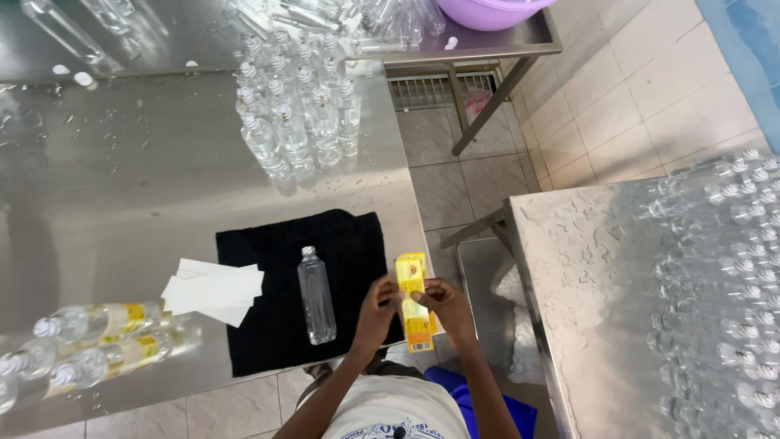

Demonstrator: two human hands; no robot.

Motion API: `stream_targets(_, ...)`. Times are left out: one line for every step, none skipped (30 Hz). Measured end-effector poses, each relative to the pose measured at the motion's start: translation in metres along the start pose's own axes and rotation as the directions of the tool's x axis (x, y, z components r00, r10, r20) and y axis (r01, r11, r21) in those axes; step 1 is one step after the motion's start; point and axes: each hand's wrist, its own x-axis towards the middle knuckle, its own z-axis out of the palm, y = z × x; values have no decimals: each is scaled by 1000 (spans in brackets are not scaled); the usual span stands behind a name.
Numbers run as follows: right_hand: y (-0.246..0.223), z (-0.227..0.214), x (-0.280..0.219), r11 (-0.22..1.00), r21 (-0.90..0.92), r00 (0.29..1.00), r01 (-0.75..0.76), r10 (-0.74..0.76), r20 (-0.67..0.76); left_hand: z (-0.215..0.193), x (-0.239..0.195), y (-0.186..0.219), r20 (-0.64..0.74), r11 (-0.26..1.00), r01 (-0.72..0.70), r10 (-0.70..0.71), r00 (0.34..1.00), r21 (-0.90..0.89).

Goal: The person moves groups of clear plastic bottles from a large table to a stainless steel workbench. They then pick up individual bottles and apply yellow paper labels to them by hand, placing the labeled bottles on the left side of the table.

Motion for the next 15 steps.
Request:
stream_targets(-8, 7, -10, 1000, -1, 1000, 0, 0, 6, -4, -9, 16, -7, 1000, 0, 0, 1000, -1)
stream_targets(-17, 15, -16, 997, -30, 996, 68, -67, 54, -10, -14, 33, -37, 998, -5, 2, 999, -69)
stream_targets(-26, 24, -23, 989, -54, 986, 138, -132, 104, -16, -20, 50, -68, 990, -12, 3, 998, -137)
stream_targets(-29, 35, -25, 987, -56, 983, 149, -142, 117, -18, -32, 78, -79, 990, -25, 14, 997, -139)
stream_targets(-31, 46, -28, 926, -218, 951, 309, -302, 65, -21, -45, 106, -254, 996, 7, -31, 967, -93)
stream_targets(-33, 56, -32, 816, -378, 888, 437, -459, 36, -23, -59, 133, -420, 997, 53, -71, 905, -56)
stream_targets(-33, 66, -34, 812, -375, 884, 448, -466, 47, -30, -59, 127, -429, 997, 43, -64, 901, -58)
stream_targets(-32, 77, -39, 652, -509, 796, 561, -595, 115, -37, -62, 120, -366, 981, -29, -44, 930, -193)
stream_targets(-31, 88, -44, 456, -615, 688, 643, -696, 203, -45, -64, 113, -303, 941, -92, -12, 953, -326)
stream_targets(-33, 98, -52, 452, -608, 682, 652, -700, 211, -48, -71, 119, -313, 940, -101, -6, 950, -325)
stream_targets(-35, 108, -59, 353, -632, 627, 690, -728, 278, -52, -77, 125, -328, 955, -93, -5, 945, -282)
stream_targets(-37, 118, -65, 247, -646, 566, 722, -748, 347, -56, -82, 132, -343, 967, -86, -1, 939, -239)
stream_targets(-42, 125, -68, 241, -638, 556, 732, -753, 353, -63, -86, 137, -353, 967, -98, 8, 935, -237)
stream_targets(-46, 130, -73, 211, -647, 551, 733, -743, 381, -69, -92, 142, -385, 966, -109, 11, 923, -233)
stream_targets(-50, 135, -77, 180, -656, 545, 733, -732, 409, -76, -97, 146, -416, 966, -120, 14, 909, -228)
